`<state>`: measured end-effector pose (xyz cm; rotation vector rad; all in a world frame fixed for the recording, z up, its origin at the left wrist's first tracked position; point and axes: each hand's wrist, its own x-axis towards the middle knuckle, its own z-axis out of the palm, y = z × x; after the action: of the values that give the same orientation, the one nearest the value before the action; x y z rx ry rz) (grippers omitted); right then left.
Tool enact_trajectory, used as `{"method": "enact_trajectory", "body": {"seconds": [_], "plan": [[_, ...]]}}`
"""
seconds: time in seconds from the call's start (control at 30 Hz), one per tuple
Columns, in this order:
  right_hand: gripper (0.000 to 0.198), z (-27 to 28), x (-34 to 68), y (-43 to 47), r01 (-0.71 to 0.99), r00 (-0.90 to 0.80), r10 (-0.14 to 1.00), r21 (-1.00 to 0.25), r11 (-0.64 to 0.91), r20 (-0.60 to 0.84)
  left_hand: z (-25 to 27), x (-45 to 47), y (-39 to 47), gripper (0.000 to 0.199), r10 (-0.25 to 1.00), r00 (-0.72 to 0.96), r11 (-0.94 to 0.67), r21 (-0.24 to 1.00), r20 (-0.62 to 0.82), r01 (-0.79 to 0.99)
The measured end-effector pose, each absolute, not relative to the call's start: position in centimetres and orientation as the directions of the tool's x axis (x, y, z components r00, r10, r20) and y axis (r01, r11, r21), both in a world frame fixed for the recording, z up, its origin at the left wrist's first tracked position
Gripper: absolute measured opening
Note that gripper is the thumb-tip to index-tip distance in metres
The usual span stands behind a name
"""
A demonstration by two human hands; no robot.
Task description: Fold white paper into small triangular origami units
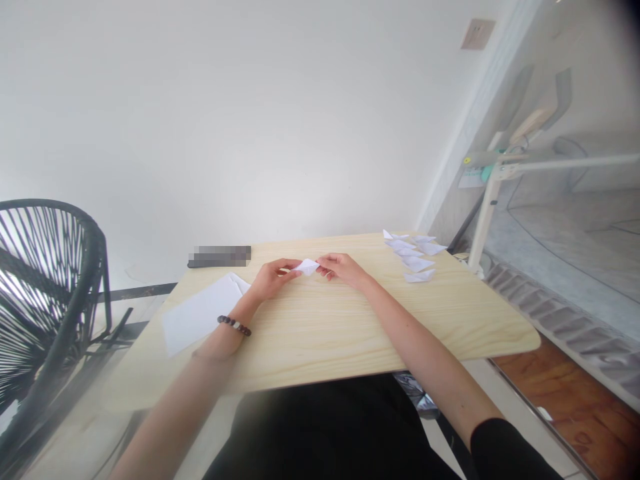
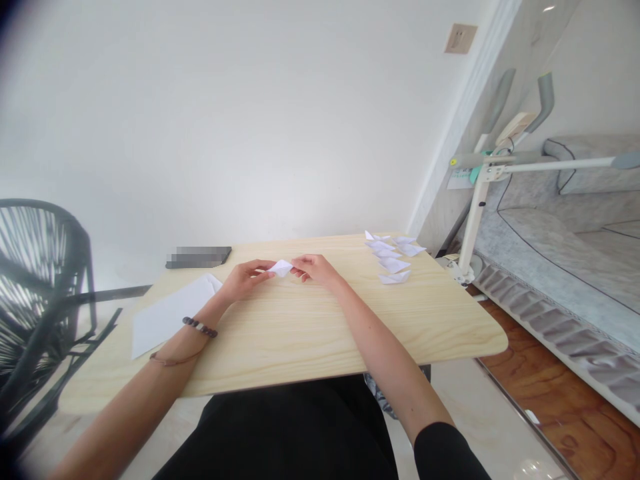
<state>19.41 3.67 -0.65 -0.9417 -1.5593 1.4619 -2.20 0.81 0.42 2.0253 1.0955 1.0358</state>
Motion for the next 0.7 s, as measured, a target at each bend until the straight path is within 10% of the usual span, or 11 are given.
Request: {"method": "enact_trajectory", "body": {"seconds": [0.7], "plan": [[0.034,-0.73,19.71,3.56,0.029,-0.48,0.874,-0.994,0.102,0.076,0.36,-1.94,0.64,0.043,0.891,0.354,-0.376,0.9,0.286,0.221]]}}
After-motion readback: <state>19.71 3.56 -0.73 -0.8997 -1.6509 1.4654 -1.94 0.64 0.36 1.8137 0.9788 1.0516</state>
